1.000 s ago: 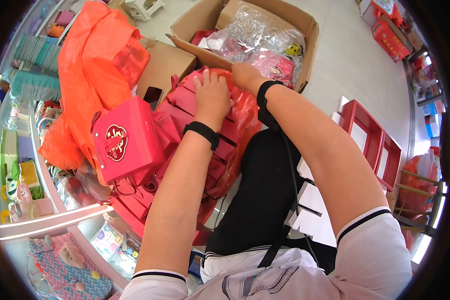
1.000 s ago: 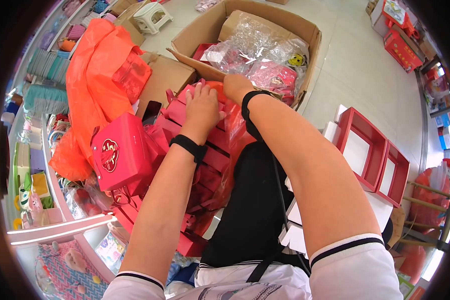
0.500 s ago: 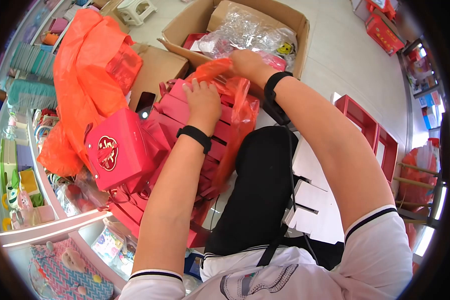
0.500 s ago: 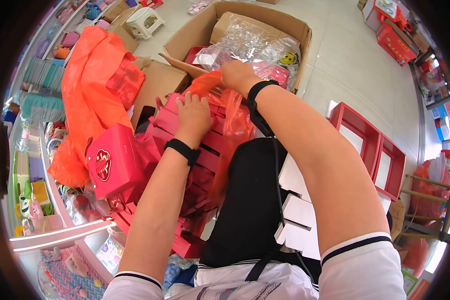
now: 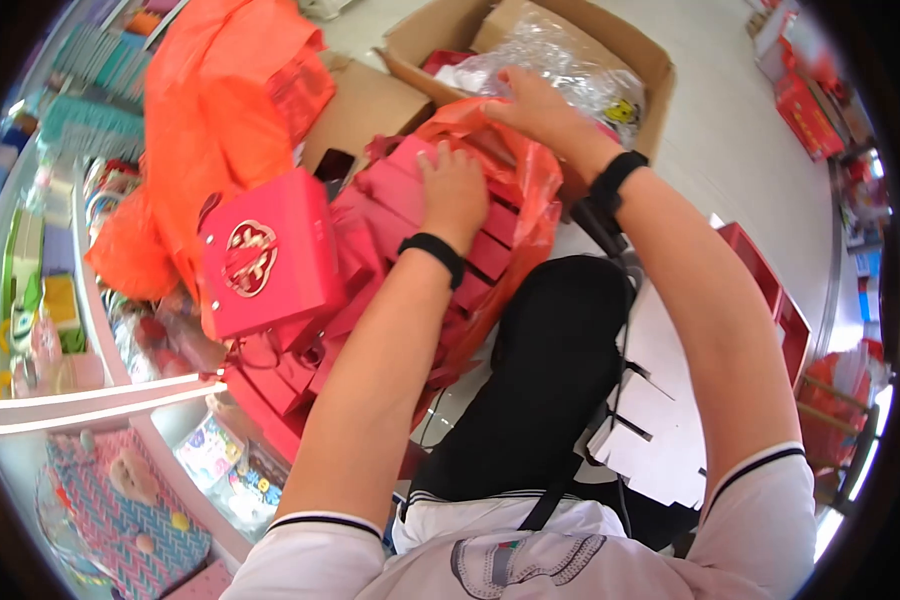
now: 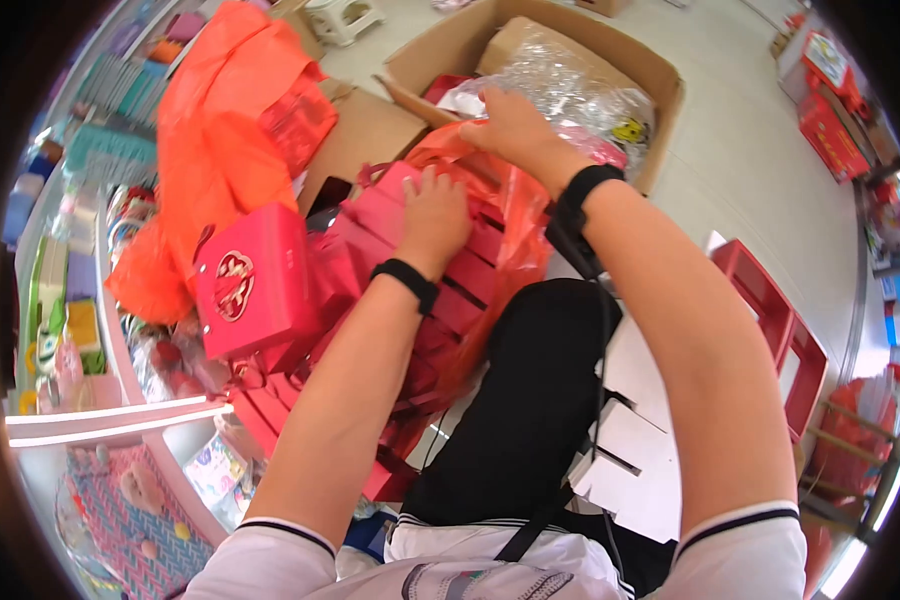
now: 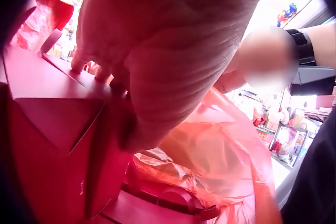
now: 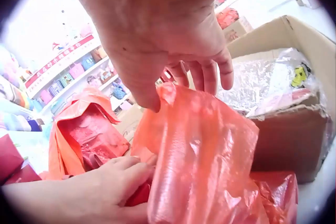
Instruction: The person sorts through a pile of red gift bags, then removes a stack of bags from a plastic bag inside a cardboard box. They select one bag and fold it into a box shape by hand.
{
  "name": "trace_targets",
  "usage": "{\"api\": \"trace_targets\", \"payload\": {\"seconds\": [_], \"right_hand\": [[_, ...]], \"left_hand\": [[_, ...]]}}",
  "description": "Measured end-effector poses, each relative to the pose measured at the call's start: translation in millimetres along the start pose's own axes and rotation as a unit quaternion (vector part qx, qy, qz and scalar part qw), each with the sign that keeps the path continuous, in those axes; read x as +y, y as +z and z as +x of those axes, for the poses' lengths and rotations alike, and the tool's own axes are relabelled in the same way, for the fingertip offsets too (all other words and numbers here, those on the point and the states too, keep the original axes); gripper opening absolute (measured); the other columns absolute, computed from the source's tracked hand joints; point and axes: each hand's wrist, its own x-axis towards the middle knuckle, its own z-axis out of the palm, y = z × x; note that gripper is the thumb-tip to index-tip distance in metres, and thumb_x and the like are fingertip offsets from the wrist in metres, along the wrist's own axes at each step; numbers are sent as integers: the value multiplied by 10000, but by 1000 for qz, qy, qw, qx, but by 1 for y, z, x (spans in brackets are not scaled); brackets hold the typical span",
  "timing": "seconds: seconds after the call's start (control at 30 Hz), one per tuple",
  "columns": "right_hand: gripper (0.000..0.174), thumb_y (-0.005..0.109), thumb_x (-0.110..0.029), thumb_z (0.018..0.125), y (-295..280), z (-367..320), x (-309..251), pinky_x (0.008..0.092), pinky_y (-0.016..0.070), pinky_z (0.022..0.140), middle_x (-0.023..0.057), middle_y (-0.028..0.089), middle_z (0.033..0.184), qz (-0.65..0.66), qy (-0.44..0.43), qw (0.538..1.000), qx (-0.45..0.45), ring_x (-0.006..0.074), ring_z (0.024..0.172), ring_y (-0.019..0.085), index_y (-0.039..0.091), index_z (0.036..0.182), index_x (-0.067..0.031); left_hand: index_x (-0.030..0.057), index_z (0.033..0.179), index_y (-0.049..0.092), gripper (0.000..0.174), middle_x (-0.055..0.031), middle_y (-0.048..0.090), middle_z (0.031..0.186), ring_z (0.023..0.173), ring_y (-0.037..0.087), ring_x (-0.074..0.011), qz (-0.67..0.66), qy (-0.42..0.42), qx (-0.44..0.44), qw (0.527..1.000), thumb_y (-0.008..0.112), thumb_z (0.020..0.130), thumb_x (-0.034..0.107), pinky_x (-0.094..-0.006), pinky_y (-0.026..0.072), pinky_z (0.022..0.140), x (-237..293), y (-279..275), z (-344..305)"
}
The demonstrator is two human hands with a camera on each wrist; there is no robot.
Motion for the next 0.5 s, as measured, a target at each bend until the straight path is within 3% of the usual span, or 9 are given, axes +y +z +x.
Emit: {"api": "trace_targets", "payload": {"seconds": [0.07, 0.17, 0.23, 0.27, 0.33, 0.37, 0.4, 0.43, 0.5], "right_hand": [[695, 746, -490, 815, -33, 4, -57, 417, 517, 972, 217, 671, 1237, 50, -43, 994, -82, 325, 1143, 653, 614, 1299, -10], [743, 720, -591, 832, -53, -18, -159, 397, 516, 931, 175, 695, 1162, 197, -36, 955, -219, 287, 1088, 659, 624, 1286, -11], [800, 684, -663, 846, -47, -19, -205, 398, 514, 914, 160, 708, 1142, 187, -25, 945, -265, 278, 1076, 664, 627, 1290, 1], [838, 667, -698, 849, -33, -17, -213, 401, 513, 912, 161, 711, 1140, 169, -2, 947, -274, 274, 1080, 663, 625, 1298, 8], [825, 659, -707, 829, -2, -7, -215, 390, 516, 811, 176, 695, 972, 203, -16, 928, -313, 278, 972, 652, 667, 1138, 58], [830, 655, -711, 819, 13, -4, -214, 384, 518, 760, 184, 687, 888, 221, -22, 916, -333, 281, 918, 647, 688, 1058, 83], [822, 661, -703, 821, 26, -6, -215, 379, 522, 763, 180, 689, 918, 232, -24, 919, -317, 274, 916, 650, 685, 1073, 79], [815, 668, -695, 823, 36, -9, -216, 375, 525, 767, 176, 690, 949, 240, -26, 923, -300, 266, 914, 654, 683, 1089, 75], [777, 672, -666, 842, 35, -19, -218, 376, 535, 779, 167, 694, 1010, 315, 2, 907, -278, 250, 922, 663, 679, 1123, 58]], "left_hand": [[58, 1233, 645, 379, -162, 609, 1330, 1394, 453, -367, -5, -2, 23, 1000, 643, 873, 178, -699, 294, 1129, 2, 9, 3], [68, 1283, 639, 417, -135, 612, 1367, 1371, 482, -323, -49, 2, 192, 980, 651, 888, 202, -610, 311, 1160, 2, 37, 6], [68, 1337, 576, 376, -136, 610, 1346, 1327, 511, -292, -293, 11, 200, 935, 560, 985, 200, -525, 348, 1155, 0, 38, 19], [64, 1325, 585, 384, -140, 628, 1321, 1272, 546, -292, -406, 23, 206, 890, 597, 963, 190, -495, 388, 1105, 1, 28, 23], [55, 1301, 604, 405, -150, 664, 1269, 1161, 617, -290, -511, 196, 135, 826, 670, 919, 171, -435, 470, 1005, -2, -34, 30], [51, 1290, 613, 418, -154, 682, 1243, 1106, 653, -290, -497, 302, 44, 812, 706, 897, 161, -404, 510, 955, -12, -60, 32], [60, 1351, 595, 553, -155, 638, 1334, 1260, 555, -325, -395, 408, -94, 818, 761, 843, 202, -428, 415, 1074, -46, -56, 39], [68, 1413, 578, 691, -157, 594, 1426, 1415, 458, -359, -289, 507, -226, 780, 815, 788, 243, -452, 319, 1193, -81, -51, 46], [85, 1410, 569, 549, -144, 583, 1425, 1414, 461, -345, -127, 288, -47, 948, 681, 898, 249, -465, 321, 1192, -50, 29, 21]]}}
